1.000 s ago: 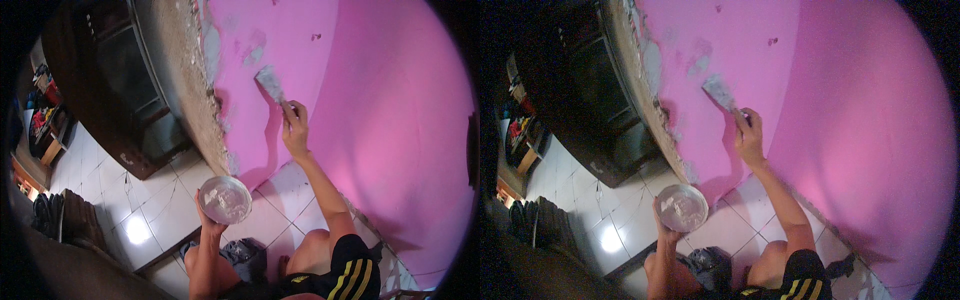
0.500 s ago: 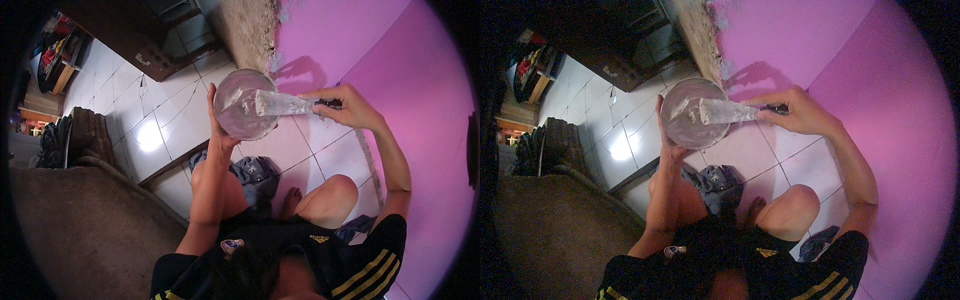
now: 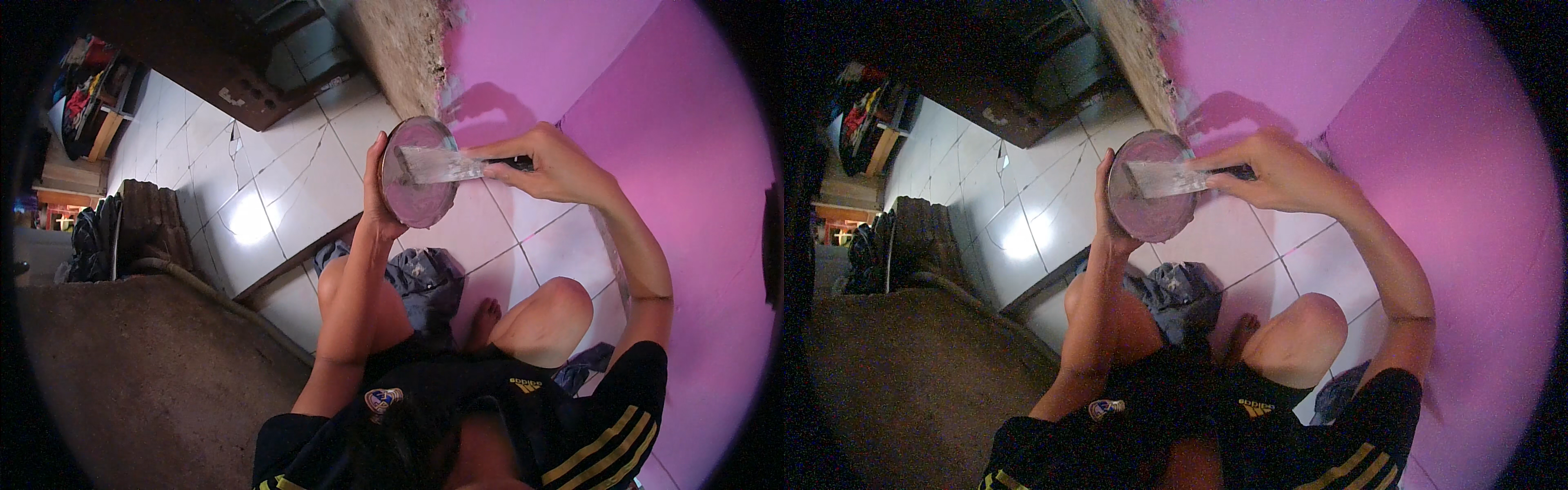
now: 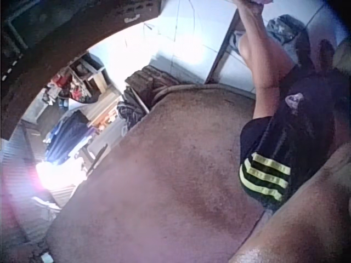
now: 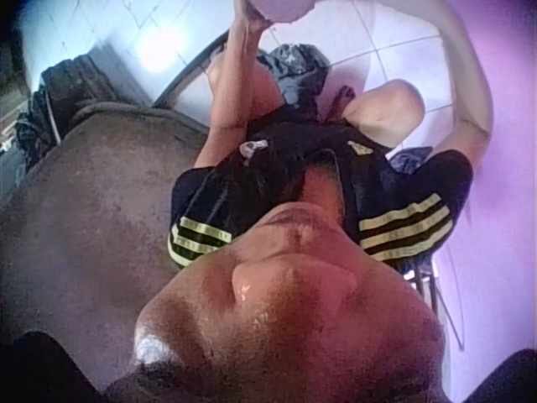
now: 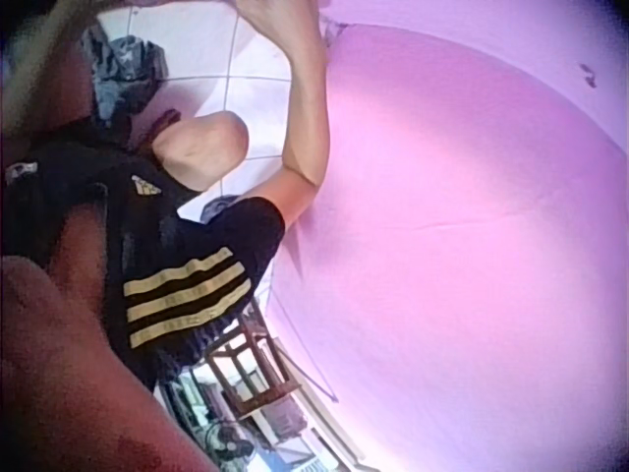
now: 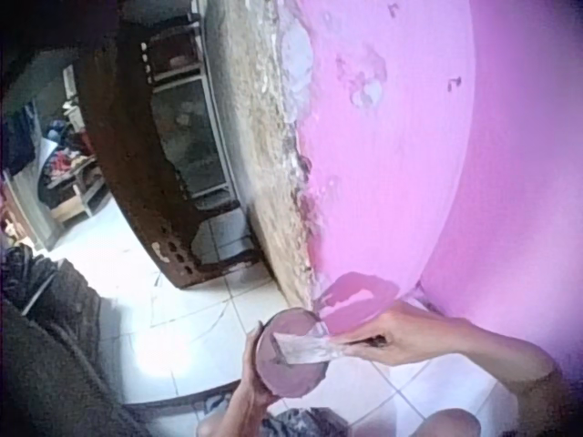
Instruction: The person applies putty to a damaged section of a pink wall using a putty knife, scooping the material from a small metal bowl.
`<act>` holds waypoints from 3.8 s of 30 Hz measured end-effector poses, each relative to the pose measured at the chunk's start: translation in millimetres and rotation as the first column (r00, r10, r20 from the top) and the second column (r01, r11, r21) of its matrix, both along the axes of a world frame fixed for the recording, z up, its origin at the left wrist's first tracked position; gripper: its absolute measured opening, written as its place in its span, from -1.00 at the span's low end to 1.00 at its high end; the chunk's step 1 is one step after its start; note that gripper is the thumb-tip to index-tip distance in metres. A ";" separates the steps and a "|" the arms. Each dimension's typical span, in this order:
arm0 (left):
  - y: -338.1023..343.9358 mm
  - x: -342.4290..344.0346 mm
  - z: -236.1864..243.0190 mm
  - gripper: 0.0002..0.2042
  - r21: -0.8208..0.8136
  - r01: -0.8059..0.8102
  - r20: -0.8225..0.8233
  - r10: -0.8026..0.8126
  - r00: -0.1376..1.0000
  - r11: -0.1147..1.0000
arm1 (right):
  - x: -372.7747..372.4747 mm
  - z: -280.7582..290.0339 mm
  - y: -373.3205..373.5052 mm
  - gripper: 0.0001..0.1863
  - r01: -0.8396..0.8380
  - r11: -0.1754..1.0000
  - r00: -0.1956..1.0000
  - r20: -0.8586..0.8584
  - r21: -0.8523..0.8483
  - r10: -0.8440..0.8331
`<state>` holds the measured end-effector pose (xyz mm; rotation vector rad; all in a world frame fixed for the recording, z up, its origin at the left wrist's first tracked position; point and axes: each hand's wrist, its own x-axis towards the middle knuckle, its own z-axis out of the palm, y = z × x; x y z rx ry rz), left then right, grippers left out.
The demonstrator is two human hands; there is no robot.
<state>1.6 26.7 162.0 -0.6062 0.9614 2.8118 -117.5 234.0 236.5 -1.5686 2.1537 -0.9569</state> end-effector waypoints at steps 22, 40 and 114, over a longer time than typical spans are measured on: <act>-8.3 6.1 -22.2 -0.32 0.302 -0.049 -0.013 0.056 0.998 0.952 | -11.7 -42.0 52.2 -0.62 0.187 0.962 0.803 0.595 -0.198 -0.033; -8.2 18.3 7.4 -0.21 0.237 -0.203 -0.033 0.216 0.976 0.950 | -73.8 11.6 -25.9 -0.51 0.313 0.246 0.501 -0.060 -0.917 -0.863; -5.1 21.9 16.5 -0.16 0.178 -0.189 -0.088 0.206 0.975 0.966 | -87.4 36.2 4.2 -0.34 0.296 0.461 0.528 -0.259 -0.836 -0.809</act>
